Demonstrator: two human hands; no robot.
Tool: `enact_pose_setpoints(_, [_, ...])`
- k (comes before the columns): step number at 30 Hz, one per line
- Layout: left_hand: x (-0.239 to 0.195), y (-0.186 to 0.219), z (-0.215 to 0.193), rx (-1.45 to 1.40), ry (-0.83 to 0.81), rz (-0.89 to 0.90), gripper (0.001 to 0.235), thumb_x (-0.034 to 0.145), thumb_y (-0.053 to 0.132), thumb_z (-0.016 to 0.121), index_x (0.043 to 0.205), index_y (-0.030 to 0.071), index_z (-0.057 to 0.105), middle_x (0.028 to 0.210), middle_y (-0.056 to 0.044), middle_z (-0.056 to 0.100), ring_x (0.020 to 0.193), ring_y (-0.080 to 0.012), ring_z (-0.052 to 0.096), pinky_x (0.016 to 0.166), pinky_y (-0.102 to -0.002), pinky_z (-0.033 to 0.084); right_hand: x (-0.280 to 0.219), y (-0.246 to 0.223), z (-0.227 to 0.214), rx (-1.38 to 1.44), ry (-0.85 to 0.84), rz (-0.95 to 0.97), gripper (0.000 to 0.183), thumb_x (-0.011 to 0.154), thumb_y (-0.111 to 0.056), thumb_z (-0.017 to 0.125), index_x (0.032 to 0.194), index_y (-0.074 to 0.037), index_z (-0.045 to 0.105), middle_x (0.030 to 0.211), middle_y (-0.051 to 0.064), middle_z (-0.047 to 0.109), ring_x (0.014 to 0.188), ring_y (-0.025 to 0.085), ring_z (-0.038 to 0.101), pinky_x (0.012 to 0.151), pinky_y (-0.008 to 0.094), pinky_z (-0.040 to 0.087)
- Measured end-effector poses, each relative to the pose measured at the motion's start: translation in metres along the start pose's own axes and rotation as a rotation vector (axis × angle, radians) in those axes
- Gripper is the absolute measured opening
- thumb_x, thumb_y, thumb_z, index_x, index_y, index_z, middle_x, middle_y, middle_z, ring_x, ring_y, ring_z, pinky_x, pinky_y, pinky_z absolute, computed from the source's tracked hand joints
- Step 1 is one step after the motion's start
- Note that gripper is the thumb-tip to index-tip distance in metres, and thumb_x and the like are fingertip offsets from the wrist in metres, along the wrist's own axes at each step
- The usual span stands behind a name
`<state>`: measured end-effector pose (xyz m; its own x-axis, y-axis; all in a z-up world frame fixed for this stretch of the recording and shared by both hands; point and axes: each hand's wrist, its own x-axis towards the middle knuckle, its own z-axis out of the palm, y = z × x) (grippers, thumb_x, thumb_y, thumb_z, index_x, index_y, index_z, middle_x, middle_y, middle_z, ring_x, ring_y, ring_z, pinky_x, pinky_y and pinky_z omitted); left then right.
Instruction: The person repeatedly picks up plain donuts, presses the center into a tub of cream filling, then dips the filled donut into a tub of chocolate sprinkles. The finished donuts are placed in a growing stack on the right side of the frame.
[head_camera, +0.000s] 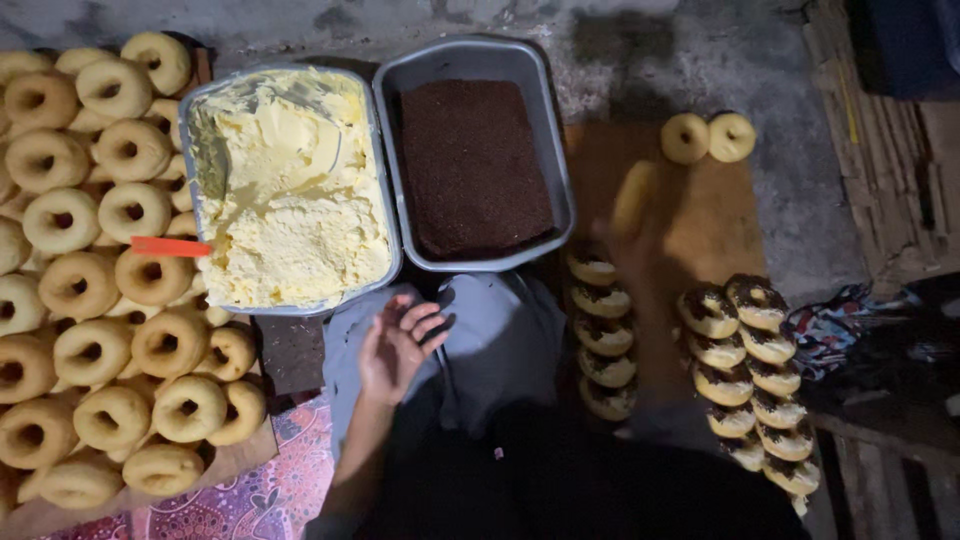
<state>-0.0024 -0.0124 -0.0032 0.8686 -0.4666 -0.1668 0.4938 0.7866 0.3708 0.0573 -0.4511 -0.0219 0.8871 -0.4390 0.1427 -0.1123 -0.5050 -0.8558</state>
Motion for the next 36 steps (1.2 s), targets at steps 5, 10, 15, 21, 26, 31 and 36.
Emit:
enact_pose_setpoints(5, [0.005, -0.048, 0.014, -0.086, -0.089, -0.203, 0.068, 0.096, 0.055, 0.051, 0.152, 0.018, 0.040, 0.146, -0.015, 0.056, 0.130, -0.0336, 0.057, 0.103, -0.055, 0.049, -0.150, -0.091, 0.038, 0.469, -0.603, -0.358, 0.076, 0.084, -0.034, 0.084, 0.138, 0.004, 0.046, 0.132, 0.020, 0.058, 0.119, 0.027, 0.060, 0.098, 0.041, 0.053])
enact_pose_setpoints(10, [-0.015, -0.054, 0.012, -0.019, 0.060, -0.087, 0.062, 0.103, 0.045, 0.054, 0.150, 0.005, 0.047, 0.143, -0.016, 0.058, 0.130, -0.0310, 0.057, 0.110, -0.047, 0.048, -0.166, -0.134, 0.086, 0.335, -0.629, -0.129, 0.052, 0.089, -0.030, 0.079, 0.130, -0.002, 0.063, 0.121, 0.018, 0.070, 0.107, 0.027, 0.067, 0.091, 0.042, 0.055])
enact_pose_setpoints(15, [-0.032, -0.033, 0.022, -0.214, 0.283, 0.228, 0.063, 0.101, 0.054, 0.045, 0.145, 0.011, 0.049, 0.143, -0.011, 0.059, 0.132, -0.0280, 0.057, 0.112, -0.045, 0.046, -0.187, -0.204, 0.148, -0.087, -0.168, -0.473, 0.033, 0.090, -0.019, 0.081, 0.121, -0.011, 0.073, 0.115, 0.015, 0.070, 0.108, 0.033, 0.067, 0.096, 0.044, 0.053])
enact_pose_setpoints(21, [-0.067, 0.026, -0.008, -0.190, 0.479, 0.497, 0.069, 0.101, 0.060, 0.041, 0.144, 0.008, 0.051, 0.141, -0.014, 0.059, 0.130, -0.0306, 0.056, 0.110, -0.047, 0.044, -0.204, -0.239, 0.192, 0.111, -0.700, -0.798, 0.052, 0.076, -0.024, 0.085, 0.122, -0.006, 0.068, 0.115, 0.017, 0.069, 0.111, 0.037, 0.064, 0.095, 0.049, 0.049])
enact_pose_setpoints(26, [-0.083, 0.052, -0.046, -0.284, 0.481, 0.571, 0.059, 0.100, 0.047, 0.047, 0.140, 0.005, 0.055, 0.137, -0.011, 0.064, 0.126, -0.0269, 0.063, 0.107, -0.044, 0.052, -0.124, -0.247, 0.288, 0.020, -0.638, -0.891, 0.041, 0.078, -0.011, 0.080, 0.119, -0.012, 0.073, 0.111, 0.014, 0.072, 0.109, 0.034, 0.064, 0.093, 0.047, 0.051])
enact_pose_setpoints(31, [-0.078, 0.069, -0.074, -0.312, 0.466, 0.609, 0.057, 0.100, 0.050, 0.047, 0.134, 0.006, 0.058, 0.125, -0.011, 0.066, 0.112, -0.0273, 0.066, 0.093, -0.045, 0.056, -0.117, -0.259, 0.333, -0.012, -0.677, -0.812, 0.038, 0.080, -0.011, 0.081, 0.117, -0.017, 0.076, 0.110, 0.008, 0.073, 0.111, 0.028, 0.066, 0.097, 0.042, 0.053])
enact_pose_setpoints(36, [-0.078, 0.085, -0.104, -0.241, 0.482, 0.558, 0.062, 0.099, 0.054, 0.044, 0.136, 0.005, 0.060, 0.129, -0.013, 0.066, 0.116, -0.0281, 0.065, 0.097, -0.044, 0.056, -0.177, -0.247, 0.317, 0.110, -1.008, -1.007, 0.047, 0.070, -0.009, 0.084, 0.116, -0.012, 0.075, 0.108, 0.010, 0.073, 0.113, 0.030, 0.064, 0.106, 0.049, 0.041])
